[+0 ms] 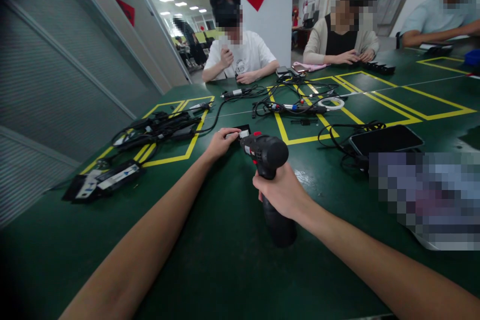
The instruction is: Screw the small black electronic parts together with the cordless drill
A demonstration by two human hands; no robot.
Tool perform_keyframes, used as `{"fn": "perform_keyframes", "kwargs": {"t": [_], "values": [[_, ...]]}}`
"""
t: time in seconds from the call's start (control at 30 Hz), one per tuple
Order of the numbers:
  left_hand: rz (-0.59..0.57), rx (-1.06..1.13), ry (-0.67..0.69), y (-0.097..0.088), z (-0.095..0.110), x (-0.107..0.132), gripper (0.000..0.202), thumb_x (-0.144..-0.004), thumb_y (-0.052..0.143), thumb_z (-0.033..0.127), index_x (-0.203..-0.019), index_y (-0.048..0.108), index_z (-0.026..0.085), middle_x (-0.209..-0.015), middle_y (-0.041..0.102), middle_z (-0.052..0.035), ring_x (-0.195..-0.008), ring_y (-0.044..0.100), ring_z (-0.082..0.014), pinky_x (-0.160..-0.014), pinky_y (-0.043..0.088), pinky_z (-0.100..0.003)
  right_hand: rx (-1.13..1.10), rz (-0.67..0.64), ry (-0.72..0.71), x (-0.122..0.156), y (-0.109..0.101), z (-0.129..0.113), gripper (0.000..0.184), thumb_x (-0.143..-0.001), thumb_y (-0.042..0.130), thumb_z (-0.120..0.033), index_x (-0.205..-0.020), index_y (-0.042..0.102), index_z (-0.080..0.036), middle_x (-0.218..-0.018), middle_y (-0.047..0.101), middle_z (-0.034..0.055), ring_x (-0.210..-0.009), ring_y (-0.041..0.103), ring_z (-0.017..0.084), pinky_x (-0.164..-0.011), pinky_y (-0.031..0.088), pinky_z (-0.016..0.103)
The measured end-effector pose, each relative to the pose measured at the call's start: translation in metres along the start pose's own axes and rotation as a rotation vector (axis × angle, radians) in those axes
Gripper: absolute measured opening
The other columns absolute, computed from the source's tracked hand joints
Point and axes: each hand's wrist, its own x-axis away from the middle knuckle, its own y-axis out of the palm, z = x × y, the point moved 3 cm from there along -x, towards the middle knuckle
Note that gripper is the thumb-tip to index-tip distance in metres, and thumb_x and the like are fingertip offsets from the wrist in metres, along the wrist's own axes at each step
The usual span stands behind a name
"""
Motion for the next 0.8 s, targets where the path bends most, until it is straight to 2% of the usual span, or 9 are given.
{"fn": "perform_keyframes", "kwargs": {"t": [0.23,0.6,0.8], "values": [[-0.012,-0.01,-0.003,0.001,-0.0039,-0.0006,0.032,-0.086,0.049,0.038,-0.106,0.068,0.022,-0.11,0.066,-0.0051,-0.107,0.054,-0.0206,-0.1,0.039,-0.035,0.001,-0.009,-0.028,-0.0003,0.0011,-0.0015,0.003,-0.076,0.056,-0.018,-0.077,0.058,-0.017,-0.062,0.057,0.0001,-0.053,0.058,0.014,-0.054,0.044,0.029],[-0.047,-0.045,0.008,0.0019,-0.0076,-0.0028,0.033,-0.087,0.046,0.037,-0.107,0.067,0.021,-0.109,0.065,-0.0048,-0.107,0.053,-0.021,-0.101,0.038,-0.037,-0.005,0.003,-0.069,-0.005,0.0009,0.0044,0.003,-0.077,0.057,-0.019,-0.079,0.059,-0.017,-0.062,0.057,-0.0003,-0.051,0.057,0.014,-0.053,0.044,0.029],[-0.05,-0.038,0.027,-0.0008,-0.0082,-0.0038,0.034,-0.086,0.048,0.039,-0.106,0.068,0.02,-0.106,0.065,-0.0058,-0.103,0.054,-0.0213,-0.099,0.039,-0.037,0.036,-0.019,-0.038,-0.0028,0.0003,0.0007,0.003,-0.078,0.056,-0.019,-0.08,0.059,-0.018,-0.063,0.058,0.0004,-0.053,0.058,0.015,-0.053,0.044,0.029]]}}
